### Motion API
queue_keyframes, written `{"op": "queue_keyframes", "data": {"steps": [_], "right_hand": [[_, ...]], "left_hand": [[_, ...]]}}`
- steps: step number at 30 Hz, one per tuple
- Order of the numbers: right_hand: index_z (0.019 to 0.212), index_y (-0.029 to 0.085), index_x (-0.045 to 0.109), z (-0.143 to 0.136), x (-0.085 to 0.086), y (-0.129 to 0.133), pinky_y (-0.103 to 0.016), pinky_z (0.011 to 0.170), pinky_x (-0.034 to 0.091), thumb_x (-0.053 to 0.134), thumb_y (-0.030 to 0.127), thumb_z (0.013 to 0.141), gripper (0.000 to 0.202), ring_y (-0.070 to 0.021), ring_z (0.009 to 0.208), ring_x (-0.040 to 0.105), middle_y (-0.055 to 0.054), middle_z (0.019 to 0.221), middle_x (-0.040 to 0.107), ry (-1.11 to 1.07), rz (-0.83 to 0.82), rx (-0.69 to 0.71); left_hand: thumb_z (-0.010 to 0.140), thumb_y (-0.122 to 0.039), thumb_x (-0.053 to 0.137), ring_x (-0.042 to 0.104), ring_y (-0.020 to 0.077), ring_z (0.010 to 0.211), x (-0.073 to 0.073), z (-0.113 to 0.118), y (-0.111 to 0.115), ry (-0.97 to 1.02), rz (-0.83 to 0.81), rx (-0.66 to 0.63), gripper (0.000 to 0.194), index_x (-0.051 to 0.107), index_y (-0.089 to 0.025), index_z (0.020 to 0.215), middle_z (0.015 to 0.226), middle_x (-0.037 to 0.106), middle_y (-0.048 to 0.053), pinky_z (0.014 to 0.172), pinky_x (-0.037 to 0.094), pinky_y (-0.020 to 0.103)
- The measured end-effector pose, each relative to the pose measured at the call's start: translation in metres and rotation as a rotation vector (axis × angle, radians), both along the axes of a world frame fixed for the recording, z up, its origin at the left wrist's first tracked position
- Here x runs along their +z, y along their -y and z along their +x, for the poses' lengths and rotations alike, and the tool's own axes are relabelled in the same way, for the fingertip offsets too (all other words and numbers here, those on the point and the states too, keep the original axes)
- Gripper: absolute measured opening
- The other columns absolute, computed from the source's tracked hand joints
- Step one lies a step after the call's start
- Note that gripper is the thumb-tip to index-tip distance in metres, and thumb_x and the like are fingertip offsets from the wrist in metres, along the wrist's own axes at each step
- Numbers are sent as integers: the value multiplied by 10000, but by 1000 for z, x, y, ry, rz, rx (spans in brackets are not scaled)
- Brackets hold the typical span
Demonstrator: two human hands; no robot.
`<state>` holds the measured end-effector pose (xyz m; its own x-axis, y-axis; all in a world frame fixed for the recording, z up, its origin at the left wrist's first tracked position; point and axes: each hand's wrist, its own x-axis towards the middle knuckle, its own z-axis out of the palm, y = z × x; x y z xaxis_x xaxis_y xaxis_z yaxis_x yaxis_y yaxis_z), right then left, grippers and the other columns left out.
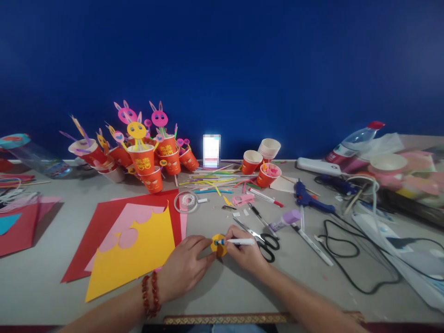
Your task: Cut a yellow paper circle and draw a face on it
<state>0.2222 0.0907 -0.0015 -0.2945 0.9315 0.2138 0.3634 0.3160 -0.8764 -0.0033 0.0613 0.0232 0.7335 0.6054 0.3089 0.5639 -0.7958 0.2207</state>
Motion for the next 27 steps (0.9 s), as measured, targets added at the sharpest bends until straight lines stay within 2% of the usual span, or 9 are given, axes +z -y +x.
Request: {"op": "queue_keyframes", "data": {"steps": [27], "right_hand": [[676, 209, 515, -1, 3, 1, -249, 534, 341, 527, 169, 798, 128, -129, 550, 451, 34, 608, 521, -7, -33, -10]], "left_hand": [[916, -135, 545, 540, 270, 1116, -1, -1, 0, -12, 2, -3, 341, 591, -186, 1250, 1241, 589, 134, 918, 526, 447]]}}
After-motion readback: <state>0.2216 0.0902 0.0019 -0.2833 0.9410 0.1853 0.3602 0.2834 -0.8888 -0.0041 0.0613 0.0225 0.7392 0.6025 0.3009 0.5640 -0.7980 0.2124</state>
